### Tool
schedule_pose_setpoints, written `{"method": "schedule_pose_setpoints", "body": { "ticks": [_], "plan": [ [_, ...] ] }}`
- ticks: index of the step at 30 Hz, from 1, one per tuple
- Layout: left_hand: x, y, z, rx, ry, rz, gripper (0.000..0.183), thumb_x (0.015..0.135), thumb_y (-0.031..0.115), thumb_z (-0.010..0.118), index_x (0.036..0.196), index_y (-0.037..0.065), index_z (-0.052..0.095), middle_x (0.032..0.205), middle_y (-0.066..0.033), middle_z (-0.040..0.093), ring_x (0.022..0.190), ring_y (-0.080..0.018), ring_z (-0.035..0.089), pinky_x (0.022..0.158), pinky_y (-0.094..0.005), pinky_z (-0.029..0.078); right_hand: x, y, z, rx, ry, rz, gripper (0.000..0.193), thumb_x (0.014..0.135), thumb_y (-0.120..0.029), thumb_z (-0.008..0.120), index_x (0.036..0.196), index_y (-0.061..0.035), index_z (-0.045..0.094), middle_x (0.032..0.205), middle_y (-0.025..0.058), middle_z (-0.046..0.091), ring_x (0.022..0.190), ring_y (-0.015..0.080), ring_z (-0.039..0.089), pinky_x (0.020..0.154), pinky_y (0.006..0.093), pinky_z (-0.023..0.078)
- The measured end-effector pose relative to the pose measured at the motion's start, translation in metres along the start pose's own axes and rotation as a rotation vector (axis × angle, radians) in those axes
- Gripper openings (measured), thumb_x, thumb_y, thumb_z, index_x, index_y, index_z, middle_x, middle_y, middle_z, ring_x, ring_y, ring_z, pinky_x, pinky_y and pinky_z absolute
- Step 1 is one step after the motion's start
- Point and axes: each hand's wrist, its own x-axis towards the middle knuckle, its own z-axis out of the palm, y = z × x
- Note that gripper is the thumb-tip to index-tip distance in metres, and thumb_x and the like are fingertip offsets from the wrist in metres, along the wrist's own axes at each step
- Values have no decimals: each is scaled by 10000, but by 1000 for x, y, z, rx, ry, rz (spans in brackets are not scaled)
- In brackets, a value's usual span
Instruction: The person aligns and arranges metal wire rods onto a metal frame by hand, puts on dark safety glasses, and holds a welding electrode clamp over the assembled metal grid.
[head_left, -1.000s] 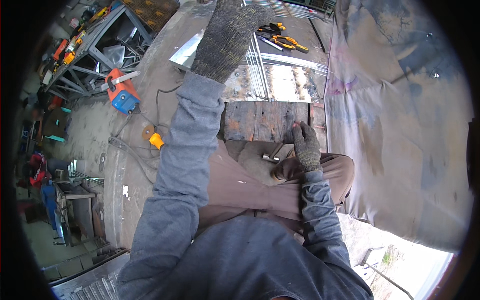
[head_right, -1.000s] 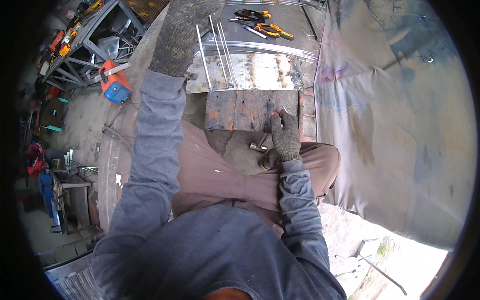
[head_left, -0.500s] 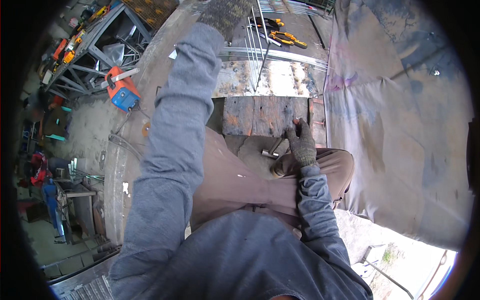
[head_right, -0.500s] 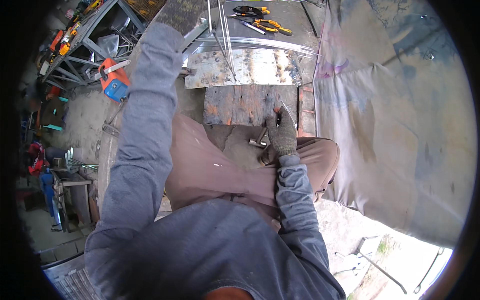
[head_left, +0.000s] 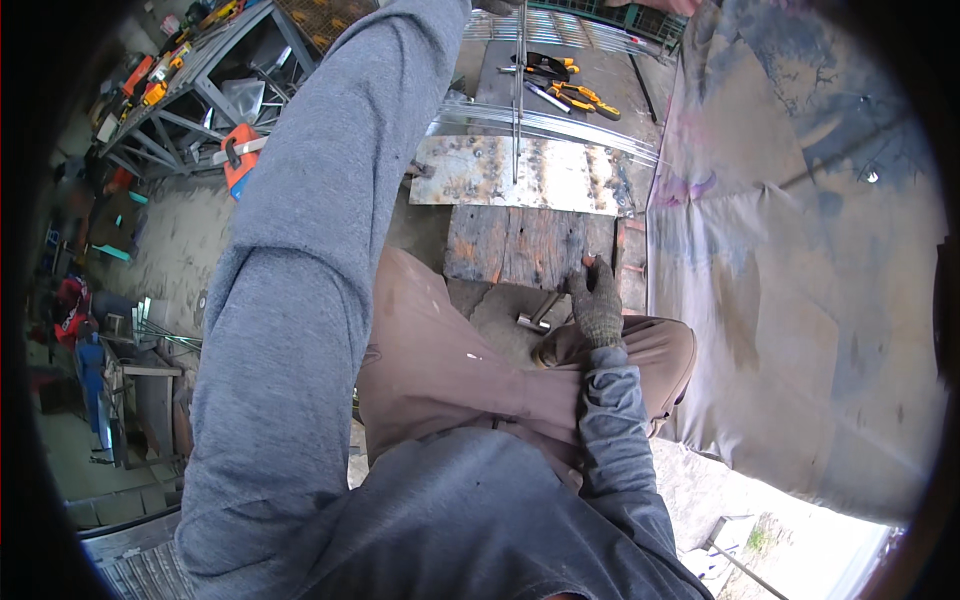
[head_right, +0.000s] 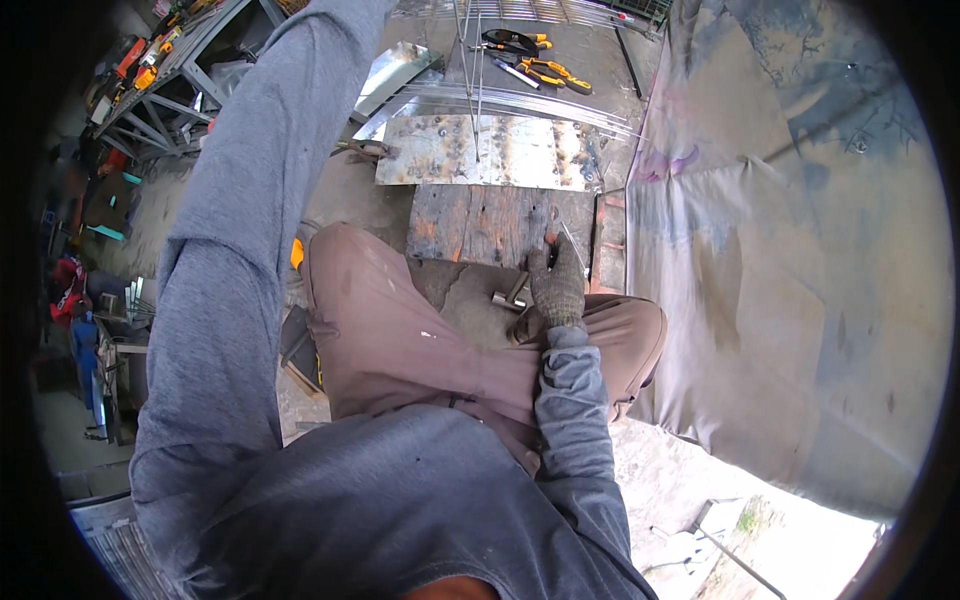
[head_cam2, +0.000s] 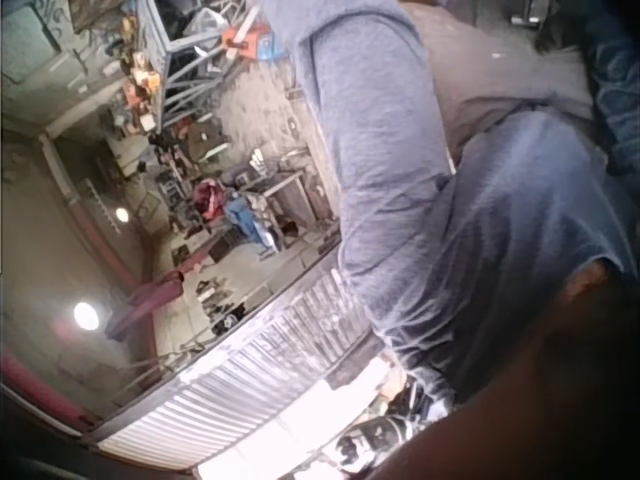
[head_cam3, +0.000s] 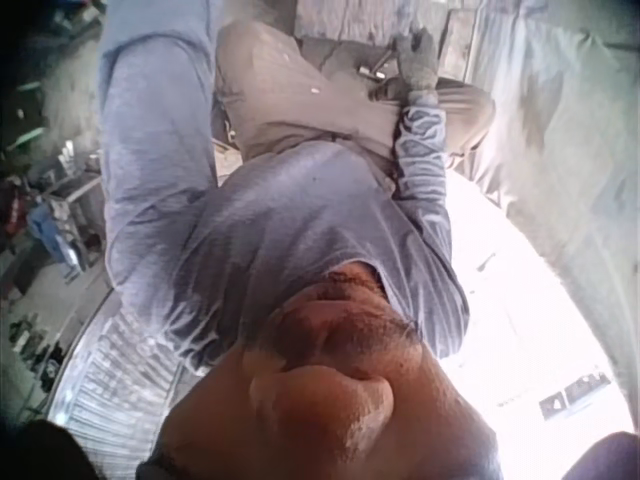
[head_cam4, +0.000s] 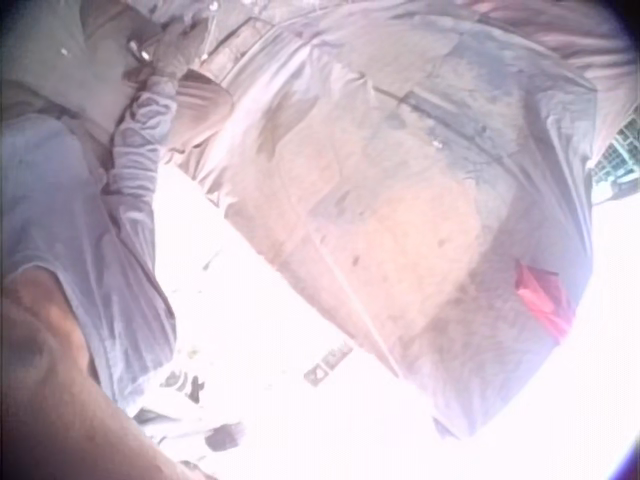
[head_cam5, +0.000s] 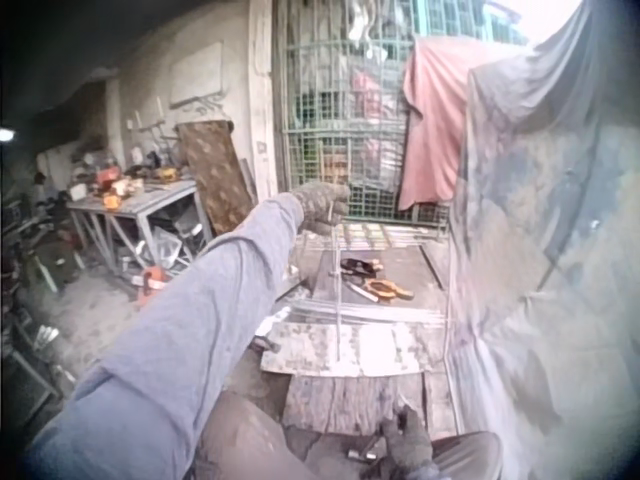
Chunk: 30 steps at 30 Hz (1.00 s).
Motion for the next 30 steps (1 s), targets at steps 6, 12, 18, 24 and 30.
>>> {"method": "schedule_pose_setpoints", "body": {
  "ticks": [6,12,18,24,30],
  "plan": [
    [38,8,41,34,7,-77,338,957,428,660,1190,183,675,1021,-51,714,967,-226,661,836,-449,555,4,28,-12,-26,-28,74,462,1003,-236,667,1368,11,530,1103,158,710,1017,240,700,938,360,523],
    [59,-5,15,629,-58,323,470,927,285,725,1368,160,620,1238,-167,673,1089,-280,643,960,-457,511,1,19,-1,39,-26,53,484,974,-305,689,1314,19,570,1168,191,686,1047,304,689,941,406,523],
    [51,2,19,439,58,477,486,930,204,718,1392,102,610,1245,-192,676,1124,-297,633,1014,-380,488,-3,8,-5,2,-21,33,468,975,-286,690,1308,18,567,1186,194,675,1067,296,674,964,397,511],
    [71,-9,12,532,84,608,507,967,268,680,1413,46,588,1347,-186,646,1255,-290,591,1065,-372,459,-4,-2,-1,-11,-20,20,474,970,-287,696,1319,8,568,1190,197,673,1084,312,669,970,404,509],
    [62,-1,15,726,21,554,571,986,358,661,1446,36,554,1412,-173,616,1329,-301,550,1116,-363,425,-3,13,1,-6,1,20,481,965,-281,695,1326,10,568,1194,204,672,1081,324,670,968,414,511]
  ]
}}
